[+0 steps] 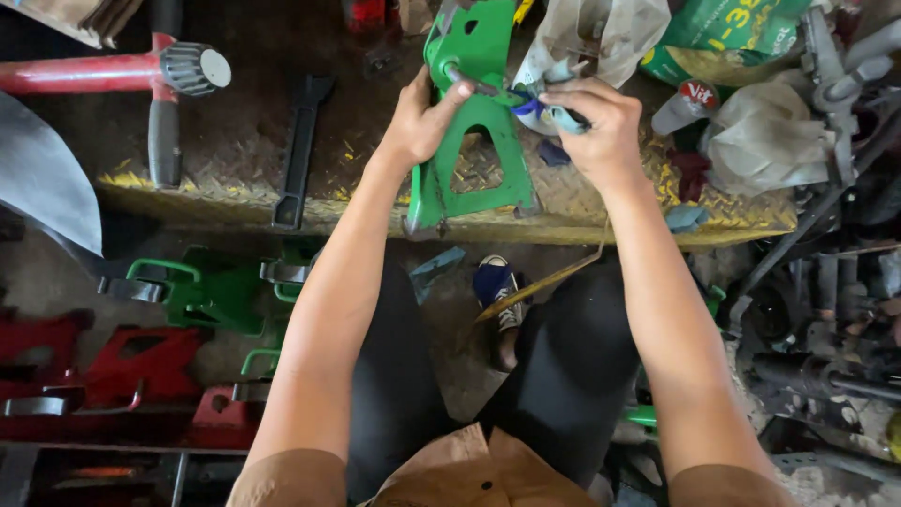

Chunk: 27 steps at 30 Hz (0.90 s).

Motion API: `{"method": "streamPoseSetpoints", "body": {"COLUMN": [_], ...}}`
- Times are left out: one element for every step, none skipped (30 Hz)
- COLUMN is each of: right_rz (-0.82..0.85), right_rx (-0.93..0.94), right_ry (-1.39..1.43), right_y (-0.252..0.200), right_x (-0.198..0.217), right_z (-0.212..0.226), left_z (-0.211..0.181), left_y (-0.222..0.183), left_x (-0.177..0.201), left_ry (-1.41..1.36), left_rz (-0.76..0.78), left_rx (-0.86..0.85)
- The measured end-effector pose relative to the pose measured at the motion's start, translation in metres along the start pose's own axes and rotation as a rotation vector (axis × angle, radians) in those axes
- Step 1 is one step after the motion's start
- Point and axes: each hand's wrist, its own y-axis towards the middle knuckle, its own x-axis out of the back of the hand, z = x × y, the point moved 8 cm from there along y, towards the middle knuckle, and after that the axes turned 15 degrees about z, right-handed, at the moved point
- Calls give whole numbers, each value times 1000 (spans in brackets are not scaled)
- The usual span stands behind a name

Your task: Cleaning and assembling automotive jack stands and their components on a workshop table.

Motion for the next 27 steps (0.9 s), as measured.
{"method": "streamPoseSetpoints", "body": {"right_rz": [2,-19,-40,-41,-61,-83,-85,-108,-130,-136,-141,-142,-146,-124,-98,-92,-198,-305,-299,-359,-420,-416,-314,-217,-217,-108,1], "right_rx": [2,-6,-14,-14,-39,-66,-68,-125,-183,-176,-222,-274,-273,-396,-518,-521,-482,-434,-431,-395,-358,-363,-214,-66,-72,-29,15], "right_ry": [-4,-11,-18,-24,-46,-66,-70,-64,-56,-62,-112,-156,-155,-73,11,15,65,112,111,207,304,307,191,74,76,81,86], "right_y": [0,0,0,3,5,6,3,3,2,0,-3,-9,-14,-21,-28,-28,-31,-30,-21,-16,-11,-7,5,14,17,22,27], "right_x": [-5,-8,-10,-14,-17,-20,-28,-35,-41,-48,-56,-67,-66,-69,-74,-70,-59,-45,-31,-15,1,-2,-7,-14,-21,-35,-50], "right_z": [-4,-8,-13,-14,-18,-21,-23,-32,-40,-50,-64,-76,-84,-104,-123,-119,-112,-108,-80,-52,-25,-9,20,50,59,72,85], "left_z": [-1,-1,-1,1,4,7,7,5,3,4,6,9,9,5,2,-1,2,3,6,11,16,21,29,36,30,26,22], "left_y": [0,1,2,3,3,2,1,2,2,2,1,-2,-3,-3,-2,-4,-5,-3,0,2,4,6,7,10,10,10,10], "left_x": [0,1,2,1,1,1,0,1,2,1,-1,-3,-3,-1,1,0,-2,-2,0,1,2,4,5,6,5,3,2], "left_ry": [-2,5,11,8,-15,-36,-37,-69,-102,-98,-74,-50,-47,0,46,44,5,-34,-37,-39,-40,-42,-69,-95,-95,-231,-367], "left_rz": [-2,-19,-35,-34,-47,-58,-54,-56,-58,-58,-46,-32,-30,-27,-23,-25,-8,5,-1,1,2,2,-3,-4,0,-1,-3], "left_rx": [-3,18,39,34,34,37,34,10,-14,-24,-19,-6,-8,-43,-79,-72,-2,60,61,90,119,126,155,182,187,183,179]}}
